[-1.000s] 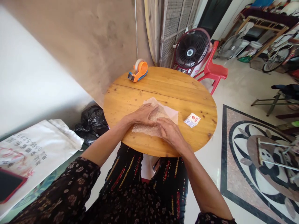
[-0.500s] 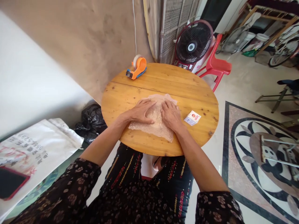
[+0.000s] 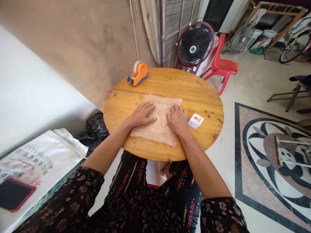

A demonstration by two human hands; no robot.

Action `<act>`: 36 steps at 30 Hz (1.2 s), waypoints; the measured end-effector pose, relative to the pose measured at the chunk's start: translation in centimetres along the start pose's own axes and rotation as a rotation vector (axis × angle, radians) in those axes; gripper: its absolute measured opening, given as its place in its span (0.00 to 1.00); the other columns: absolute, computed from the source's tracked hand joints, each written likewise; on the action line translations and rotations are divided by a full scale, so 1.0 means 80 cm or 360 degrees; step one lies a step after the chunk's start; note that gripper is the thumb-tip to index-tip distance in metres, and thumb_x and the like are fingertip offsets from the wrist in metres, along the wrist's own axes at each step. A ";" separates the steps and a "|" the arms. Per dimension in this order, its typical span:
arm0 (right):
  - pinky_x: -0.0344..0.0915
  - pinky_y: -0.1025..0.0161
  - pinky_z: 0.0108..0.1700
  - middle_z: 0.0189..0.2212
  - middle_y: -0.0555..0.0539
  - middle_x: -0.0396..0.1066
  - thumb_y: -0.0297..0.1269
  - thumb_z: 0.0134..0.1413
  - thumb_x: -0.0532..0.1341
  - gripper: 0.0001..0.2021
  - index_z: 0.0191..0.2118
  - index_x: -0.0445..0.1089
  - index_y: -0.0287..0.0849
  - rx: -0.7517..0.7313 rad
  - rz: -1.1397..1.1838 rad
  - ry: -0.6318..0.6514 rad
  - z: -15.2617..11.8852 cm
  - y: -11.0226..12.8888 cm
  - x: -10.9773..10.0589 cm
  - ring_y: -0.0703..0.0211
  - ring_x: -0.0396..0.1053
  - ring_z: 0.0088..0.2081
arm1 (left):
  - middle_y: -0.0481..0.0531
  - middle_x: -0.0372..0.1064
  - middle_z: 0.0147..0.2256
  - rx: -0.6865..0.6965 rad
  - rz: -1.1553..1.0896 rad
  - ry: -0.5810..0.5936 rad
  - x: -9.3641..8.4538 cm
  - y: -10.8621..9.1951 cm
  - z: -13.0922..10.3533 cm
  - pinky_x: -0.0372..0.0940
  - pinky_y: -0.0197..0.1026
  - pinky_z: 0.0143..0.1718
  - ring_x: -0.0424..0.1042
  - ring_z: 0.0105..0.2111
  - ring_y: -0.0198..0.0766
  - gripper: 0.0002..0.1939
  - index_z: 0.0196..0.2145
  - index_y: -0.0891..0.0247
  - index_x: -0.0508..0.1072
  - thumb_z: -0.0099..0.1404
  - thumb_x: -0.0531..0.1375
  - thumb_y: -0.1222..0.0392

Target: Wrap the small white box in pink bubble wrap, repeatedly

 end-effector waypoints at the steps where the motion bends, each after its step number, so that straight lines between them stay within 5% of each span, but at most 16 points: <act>1: 0.55 0.49 0.52 0.61 0.34 0.64 0.42 0.67 0.47 0.22 0.57 0.66 0.34 0.0005 -0.0008 -0.0002 0.001 -0.001 0.000 0.40 0.61 0.55 | 0.64 0.57 0.64 -0.0009 0.0014 0.0008 0.000 0.000 0.000 0.50 0.55 0.66 0.55 0.65 0.56 0.33 0.60 0.67 0.63 0.65 0.58 0.44; 14: 0.53 0.50 0.48 0.56 0.37 0.69 0.39 0.67 0.47 0.19 0.53 0.69 0.38 0.0080 -0.0020 -0.0060 0.008 -0.007 0.001 0.42 0.63 0.52 | 0.61 0.66 0.59 0.0328 -0.0062 -0.0229 0.005 -0.008 0.002 0.55 0.54 0.65 0.59 0.63 0.52 0.20 0.51 0.66 0.74 0.62 0.59 0.60; 20: 0.53 0.50 0.49 0.57 0.37 0.69 0.38 0.66 0.48 0.19 0.54 0.68 0.39 0.0078 -0.0003 -0.0047 0.008 -0.006 -0.001 0.42 0.63 0.52 | 0.56 0.70 0.57 0.0451 -0.0193 -0.0129 0.014 -0.017 0.002 0.61 0.54 0.62 0.62 0.63 0.46 0.19 0.52 0.61 0.75 0.67 0.52 0.66; 30: 0.54 0.48 0.49 0.58 0.37 0.68 0.39 0.65 0.48 0.19 0.54 0.69 0.38 0.0063 0.0041 -0.0041 0.007 -0.007 -0.001 0.41 0.62 0.54 | 0.59 0.66 0.60 0.0265 -0.0103 -0.0054 0.008 -0.014 0.001 0.57 0.53 0.65 0.62 0.62 0.47 0.22 0.56 0.65 0.72 0.66 0.53 0.62; 36: 0.54 0.47 0.51 0.59 0.34 0.66 0.47 0.65 0.48 0.24 0.55 0.68 0.37 0.0085 0.0057 -0.0024 0.005 -0.006 -0.001 0.38 0.60 0.54 | 0.58 0.65 0.61 0.0246 -0.0130 -0.0007 0.004 -0.015 0.001 0.57 0.52 0.64 0.61 0.63 0.47 0.21 0.55 0.65 0.72 0.66 0.53 0.60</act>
Point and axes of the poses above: each hand's wrist, its own z-axis towards the middle knuckle, its own x-axis out of the palm, y = z × x, the point moved 4 cm from there along z, towards the middle knuckle
